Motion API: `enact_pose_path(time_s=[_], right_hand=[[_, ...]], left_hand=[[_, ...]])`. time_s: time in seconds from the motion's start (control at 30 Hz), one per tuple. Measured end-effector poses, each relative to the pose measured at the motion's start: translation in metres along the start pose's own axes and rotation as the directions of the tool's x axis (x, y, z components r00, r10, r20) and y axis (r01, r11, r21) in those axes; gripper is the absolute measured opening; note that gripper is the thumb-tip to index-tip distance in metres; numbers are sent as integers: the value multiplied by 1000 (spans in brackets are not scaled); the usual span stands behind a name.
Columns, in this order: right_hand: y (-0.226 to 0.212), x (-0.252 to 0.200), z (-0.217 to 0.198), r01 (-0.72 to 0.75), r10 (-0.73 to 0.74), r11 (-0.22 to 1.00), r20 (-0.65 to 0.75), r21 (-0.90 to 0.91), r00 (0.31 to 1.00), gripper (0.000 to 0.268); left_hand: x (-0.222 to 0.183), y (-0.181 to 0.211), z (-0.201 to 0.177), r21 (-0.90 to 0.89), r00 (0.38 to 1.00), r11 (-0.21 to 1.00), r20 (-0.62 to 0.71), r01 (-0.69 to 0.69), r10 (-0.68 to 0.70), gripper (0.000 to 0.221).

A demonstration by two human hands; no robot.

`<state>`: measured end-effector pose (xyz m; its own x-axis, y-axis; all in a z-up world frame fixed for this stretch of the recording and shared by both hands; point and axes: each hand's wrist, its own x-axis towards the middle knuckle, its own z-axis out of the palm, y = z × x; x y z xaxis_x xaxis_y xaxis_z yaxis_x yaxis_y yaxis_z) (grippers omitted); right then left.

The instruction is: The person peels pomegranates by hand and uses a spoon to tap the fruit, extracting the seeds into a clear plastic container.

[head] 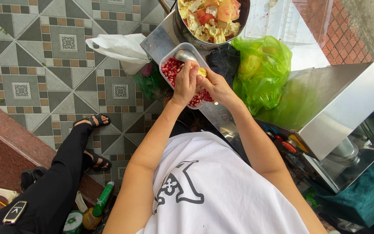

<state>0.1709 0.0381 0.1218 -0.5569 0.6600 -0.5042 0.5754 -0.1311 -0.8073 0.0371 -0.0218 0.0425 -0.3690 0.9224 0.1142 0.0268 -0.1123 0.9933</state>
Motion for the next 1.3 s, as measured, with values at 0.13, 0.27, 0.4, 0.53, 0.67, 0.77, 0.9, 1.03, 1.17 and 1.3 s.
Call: enact_pose_path(time_s=[0.13, 0.27, 0.4, 0.53, 0.67, 0.77, 0.9, 1.03, 1.17, 1.3], right_hand=[[10, 4, -1, -52, 51, 997, 18, 61, 999, 44], [17, 12, 0, -78, 77, 991, 14, 112, 997, 46], [20, 15, 3, -116, 116, 993, -32, 25, 993, 44], [18, 18, 5, -167, 170, 985, -84, 52, 982, 43], [12, 25, 8, -260, 250, 964, -144, -56, 958, 44], [9, 31, 11, -252, 232, 960, -156, -124, 960, 44], [9, 42, 2, -248, 233, 956, -113, -159, 966, 44], [1, 46, -3, -125, 99, 957, -110, -261, 989, 44], [-19, 34, 8, -95, -24, 805, -192, -586, 981, 44], [-27, 17, 17, 17, -177, 718, -160, -696, 971, 41]], left_hand=[[3, -15, -1, -46, 997, 999, 78, -13, 16, 20], [10, -24, -4, -78, 993, 995, 102, -59, 67, 19], [8, -30, -4, -74, 993, 996, 102, -50, 58, 19], [8, -34, -1, -140, 992, 988, 123, 58, -41, 19], [6, -39, 1, -184, 996, 980, 65, 73, -62, 18], [3, -43, 7, -179, 997, 981, -5, 70, -72, 17], [5, -50, 10, -189, 994, 980, -70, 68, -83, 16], [8, -44, 13, -220, 978, 967, -130, 129, -160, 19], [1, -32, 12, -182, 959, 968, -194, 171, -206, 29], [1, -42, 8, -483, 935, 824, -33, 295, -354, 35]])
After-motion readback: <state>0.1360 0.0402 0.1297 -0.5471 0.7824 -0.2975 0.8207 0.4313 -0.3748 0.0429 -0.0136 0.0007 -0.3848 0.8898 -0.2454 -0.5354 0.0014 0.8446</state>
